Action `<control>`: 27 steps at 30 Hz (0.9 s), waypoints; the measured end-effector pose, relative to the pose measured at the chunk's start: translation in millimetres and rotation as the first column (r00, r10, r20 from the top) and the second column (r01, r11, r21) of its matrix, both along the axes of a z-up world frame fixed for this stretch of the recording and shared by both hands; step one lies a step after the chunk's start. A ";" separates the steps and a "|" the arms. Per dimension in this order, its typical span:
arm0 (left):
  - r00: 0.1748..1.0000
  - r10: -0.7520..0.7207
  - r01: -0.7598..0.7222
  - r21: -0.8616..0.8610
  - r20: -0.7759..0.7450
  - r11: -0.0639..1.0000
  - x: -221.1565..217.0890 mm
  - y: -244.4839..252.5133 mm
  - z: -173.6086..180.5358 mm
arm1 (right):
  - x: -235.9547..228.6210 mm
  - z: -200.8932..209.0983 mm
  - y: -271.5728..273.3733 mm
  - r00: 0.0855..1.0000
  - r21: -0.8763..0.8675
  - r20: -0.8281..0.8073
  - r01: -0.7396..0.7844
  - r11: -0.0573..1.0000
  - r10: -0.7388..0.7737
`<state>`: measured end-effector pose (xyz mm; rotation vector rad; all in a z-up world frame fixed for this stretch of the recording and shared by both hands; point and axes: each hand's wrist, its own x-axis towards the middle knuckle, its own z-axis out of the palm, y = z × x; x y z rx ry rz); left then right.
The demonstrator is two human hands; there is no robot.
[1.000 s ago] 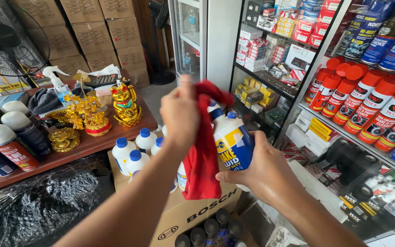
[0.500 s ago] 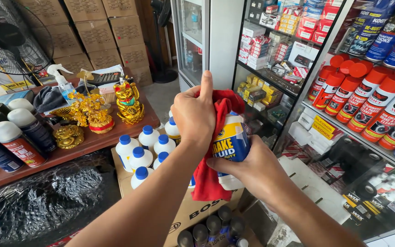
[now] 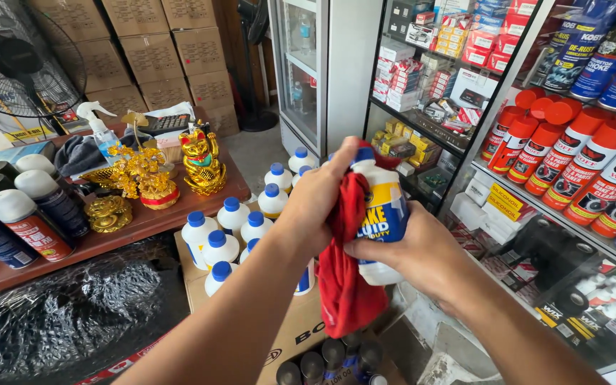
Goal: The person wipes multiple white plastic bottles with blue caps using a red cloth. The person picks up each bottle, wipes it thoroughly, and places it back on a cardboard box. The action is repeated for several bottles in a consistent manner.
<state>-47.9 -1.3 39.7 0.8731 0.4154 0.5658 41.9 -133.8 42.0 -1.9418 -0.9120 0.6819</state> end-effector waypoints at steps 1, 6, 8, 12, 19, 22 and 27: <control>0.995 -0.103 0.102 0.031 0.013 0.994 -4.5 -0.2 1.0 | 0.9 1.0 -0.1 0.996 -0.013 -0.076 -0.055 0.998 0.053; 0.805 -0.427 0.428 0.095 0.412 0.899 -17.8 4.2 -2.1 | 10.8 5.5 -8.4 0.690 0.114 -0.675 -0.250 0.961 0.260; 0.768 -0.436 0.460 0.068 0.469 0.885 -13.6 8.7 -5.1 | 11.7 4.3 -10.6 0.560 0.182 -0.778 -0.235 0.955 0.286; 0.735 -0.439 0.525 -0.025 0.516 0.851 -7.0 18.0 -12.2 | 9.8 1.4 -5.3 0.482 0.203 -0.831 -0.203 0.958 0.279; 0.911 0.379 -0.352 0.171 -0.161 0.920 9.7 19.2 -24.3 | 7.5 -17.4 12.3 0.826 0.122 -0.537 -0.123 0.985 0.170; 0.807 0.561 -0.397 0.535 -0.183 0.746 15.2 -0.4 -26.9 | 8.8 -19.9 18.7 0.861 0.166 -0.491 -0.059 0.984 0.134; 0.767 0.621 -0.441 0.834 0.159 0.331 13.0 -57.6 -21.9 | 27.5 -11.3 29.6 0.751 0.151 -0.661 0.144 0.978 -0.008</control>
